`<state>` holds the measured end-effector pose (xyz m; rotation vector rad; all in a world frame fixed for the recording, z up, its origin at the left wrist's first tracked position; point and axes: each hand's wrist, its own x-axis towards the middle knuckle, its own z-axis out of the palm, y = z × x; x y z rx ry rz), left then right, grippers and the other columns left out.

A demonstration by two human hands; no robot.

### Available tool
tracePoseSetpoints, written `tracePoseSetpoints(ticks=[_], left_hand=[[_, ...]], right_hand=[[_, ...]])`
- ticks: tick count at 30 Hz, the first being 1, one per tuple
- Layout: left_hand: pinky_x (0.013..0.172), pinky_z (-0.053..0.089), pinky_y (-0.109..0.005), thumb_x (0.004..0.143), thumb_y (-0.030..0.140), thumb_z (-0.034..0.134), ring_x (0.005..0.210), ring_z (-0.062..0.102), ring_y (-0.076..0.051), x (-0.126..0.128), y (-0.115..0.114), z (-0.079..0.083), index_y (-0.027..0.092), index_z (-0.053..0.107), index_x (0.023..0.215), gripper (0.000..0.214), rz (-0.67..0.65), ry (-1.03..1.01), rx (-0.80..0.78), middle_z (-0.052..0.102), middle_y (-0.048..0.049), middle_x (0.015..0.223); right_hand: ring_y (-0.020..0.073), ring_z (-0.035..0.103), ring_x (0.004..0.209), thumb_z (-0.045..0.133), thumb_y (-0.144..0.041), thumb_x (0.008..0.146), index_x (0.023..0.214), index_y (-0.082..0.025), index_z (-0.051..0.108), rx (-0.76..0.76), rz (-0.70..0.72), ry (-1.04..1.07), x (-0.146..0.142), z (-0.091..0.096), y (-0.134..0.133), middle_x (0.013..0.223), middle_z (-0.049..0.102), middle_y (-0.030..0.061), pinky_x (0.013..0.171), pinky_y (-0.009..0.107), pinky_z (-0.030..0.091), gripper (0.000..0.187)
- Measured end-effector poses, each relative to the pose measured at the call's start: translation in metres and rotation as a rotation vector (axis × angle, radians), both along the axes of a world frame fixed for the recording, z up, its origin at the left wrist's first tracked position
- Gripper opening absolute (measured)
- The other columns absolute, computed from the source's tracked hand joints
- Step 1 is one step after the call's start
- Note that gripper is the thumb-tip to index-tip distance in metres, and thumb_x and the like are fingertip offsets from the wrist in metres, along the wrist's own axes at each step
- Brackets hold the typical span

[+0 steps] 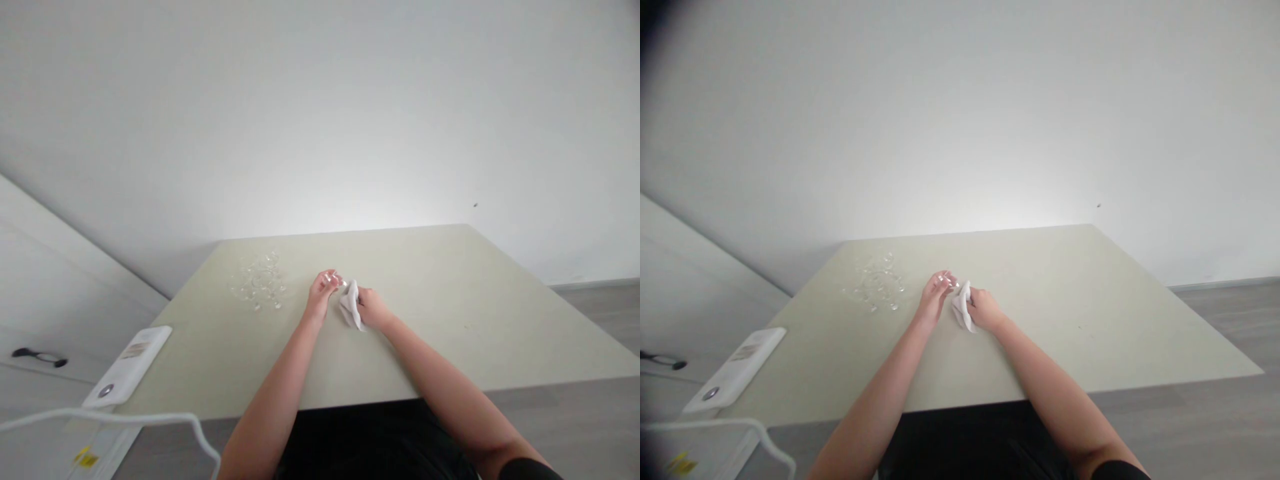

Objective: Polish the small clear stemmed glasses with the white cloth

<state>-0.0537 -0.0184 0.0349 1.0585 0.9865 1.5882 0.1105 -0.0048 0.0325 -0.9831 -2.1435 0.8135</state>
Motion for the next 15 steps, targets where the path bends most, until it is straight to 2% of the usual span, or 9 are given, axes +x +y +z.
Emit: tracePoseSetpoints(ticks=[3,5,7,9,11,12,13,15], left_hand=[[0.084,0.047,-0.034,0.063,0.062,0.074,0.092,0.064,-0.020,-0.001,-0.009,0.005,0.018,0.060,0.115,0.070,-0.244,-0.131,0.002,0.067,-0.0097,0.107],[0.086,0.048,-0.037,0.065,0.066,0.070,0.095,0.064,-0.022,0.001,-0.013,0.008,0.018,0.059,0.120,0.073,-0.351,-0.172,-0.012,0.067,-0.0118,0.112],[0.085,0.048,-0.037,0.070,0.066,0.065,0.096,0.064,-0.023,0.004,-0.013,0.007,0.019,0.058,0.121,0.069,-0.335,-0.175,-0.030,0.066,-0.0116,0.113],[0.084,0.047,-0.033,0.070,0.058,0.070,0.094,0.063,-0.020,0.007,-0.008,0.004,0.018,0.061,0.114,0.060,-0.211,-0.118,-0.017,0.067,-0.0091,0.110],[0.080,0.046,-0.028,0.065,0.049,0.078,0.087,0.062,-0.016,0.008,-0.003,-0.001,0.017,0.064,0.104,0.052,-0.071,-0.033,0.003,0.067,-0.0052,0.099],[0.078,0.045,-0.027,0.063,0.046,0.080,0.083,0.061,-0.014,0.008,-0.001,-0.002,0.016,0.065,0.100,0.050,-0.030,-0.004,0.012,0.067,-0.0031,0.092],[0.077,0.045,-0.026,0.062,0.045,0.081,0.080,0.060,-0.013,0.007,-0.001,-0.004,0.016,0.065,0.097,0.048,-0.017,0.006,0.020,0.065,-0.0018,0.087],[0.075,0.045,-0.027,0.061,0.050,0.080,0.077,0.060,-0.014,0.004,-0.004,-0.003,0.016,0.065,0.096,0.051,-0.098,-0.017,0.027,0.064,-0.0022,0.085]], right_hand=[[0.0146,0.050,0.064,0.063,-0.050,0.074,0.068,-0.018,0.053,-0.236,0.315,0.212,0.010,0.002,-0.003,0.067,0.055,0.0011,0.059,0.026,0.042,0.035],[0.0153,0.051,0.063,0.069,-0.057,0.065,0.073,-0.019,0.054,-0.385,0.427,0.296,0.013,0.002,-0.006,0.069,0.056,0.0010,0.058,0.027,0.045,0.042],[0.0169,0.053,0.066,0.068,-0.054,0.068,0.075,-0.019,0.055,-0.376,0.382,0.298,0.009,0.002,-0.008,0.070,0.057,0.0017,0.061,0.029,0.046,0.038],[0.0183,0.055,0.071,0.061,-0.040,0.078,0.073,-0.018,0.055,-0.223,0.219,0.188,0.000,0.002,-0.007,0.070,0.058,0.0032,0.067,0.029,0.046,0.023],[0.0180,0.056,0.070,0.055,-0.025,0.080,0.073,-0.017,0.056,-0.065,0.017,0.005,-0.008,0.002,-0.006,0.067,0.058,0.0042,0.069,0.028,0.044,0.011],[0.0172,0.055,0.067,0.053,-0.020,0.080,0.073,-0.016,0.056,-0.017,-0.040,-0.063,-0.010,0.002,-0.005,0.066,0.058,0.0040,0.068,0.028,0.043,0.008],[0.0163,0.054,0.065,0.053,-0.018,0.080,0.073,-0.016,0.056,-0.001,-0.043,-0.092,-0.010,0.001,-0.005,0.065,0.058,0.0036,0.066,0.027,0.043,0.008],[0.0150,0.053,0.064,0.056,-0.023,0.081,0.072,-0.016,0.057,-0.058,0.100,-0.019,-0.007,0.000,-0.005,0.066,0.058,0.0020,0.064,0.025,0.043,0.012]])
